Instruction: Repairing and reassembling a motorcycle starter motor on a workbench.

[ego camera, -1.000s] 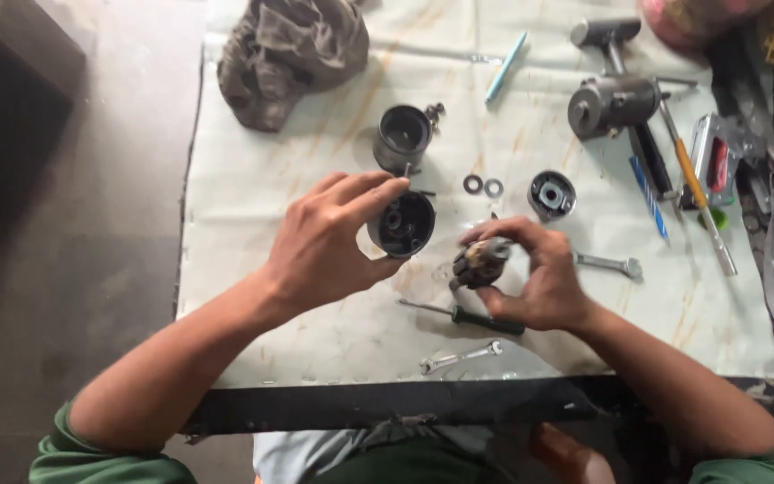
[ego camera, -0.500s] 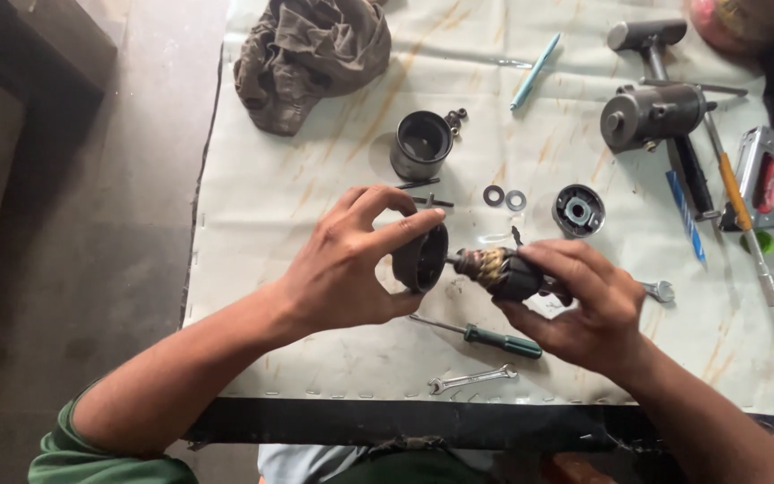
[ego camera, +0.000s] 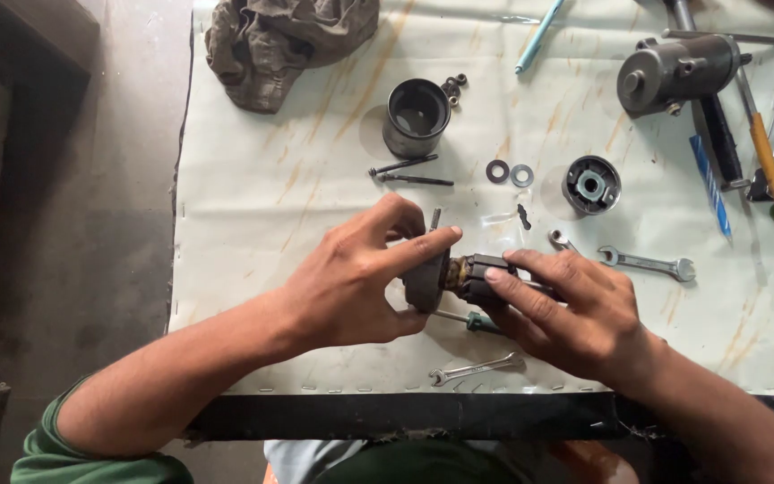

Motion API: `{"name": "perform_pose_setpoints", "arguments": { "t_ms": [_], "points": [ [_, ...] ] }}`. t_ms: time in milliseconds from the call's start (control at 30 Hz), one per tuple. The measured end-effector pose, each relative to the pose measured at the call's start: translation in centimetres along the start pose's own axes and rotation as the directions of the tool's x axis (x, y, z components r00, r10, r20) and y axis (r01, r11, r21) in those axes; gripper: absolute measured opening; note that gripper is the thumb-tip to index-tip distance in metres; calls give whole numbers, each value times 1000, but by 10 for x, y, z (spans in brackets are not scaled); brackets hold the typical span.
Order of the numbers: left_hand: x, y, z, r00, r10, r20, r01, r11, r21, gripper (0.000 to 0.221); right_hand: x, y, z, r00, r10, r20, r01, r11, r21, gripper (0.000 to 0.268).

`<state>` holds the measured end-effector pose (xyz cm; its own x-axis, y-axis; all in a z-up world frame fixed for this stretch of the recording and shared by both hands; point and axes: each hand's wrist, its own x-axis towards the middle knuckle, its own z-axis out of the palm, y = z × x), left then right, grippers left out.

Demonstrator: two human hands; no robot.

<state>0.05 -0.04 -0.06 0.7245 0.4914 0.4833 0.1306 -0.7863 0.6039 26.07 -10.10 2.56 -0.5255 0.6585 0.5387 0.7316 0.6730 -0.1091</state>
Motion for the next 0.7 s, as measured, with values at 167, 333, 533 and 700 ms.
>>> {"name": "perform_pose_setpoints", "arguments": {
  "t_ms": [167,333,533,700],
  "points": [
    [0,-4,4,1000,-15,14,15,1000,-5,80,-3,1,0,997,-78,23,79,996,-31,48],
    [1,-2,2,999,-41,26,43,998,-53,77,-7,0,-1,986,-159,48,162,984,-76,40],
    [3,-1,3,996,-42,83,51,993,-108,77,-6,-1,-5,975,-212,64,218,971,-99,38],
    [3,-1,6,998,-9,65,11,999,-39,76,-6,-1,-5,995,-90,36,89,995,53,40]
  ]
}}
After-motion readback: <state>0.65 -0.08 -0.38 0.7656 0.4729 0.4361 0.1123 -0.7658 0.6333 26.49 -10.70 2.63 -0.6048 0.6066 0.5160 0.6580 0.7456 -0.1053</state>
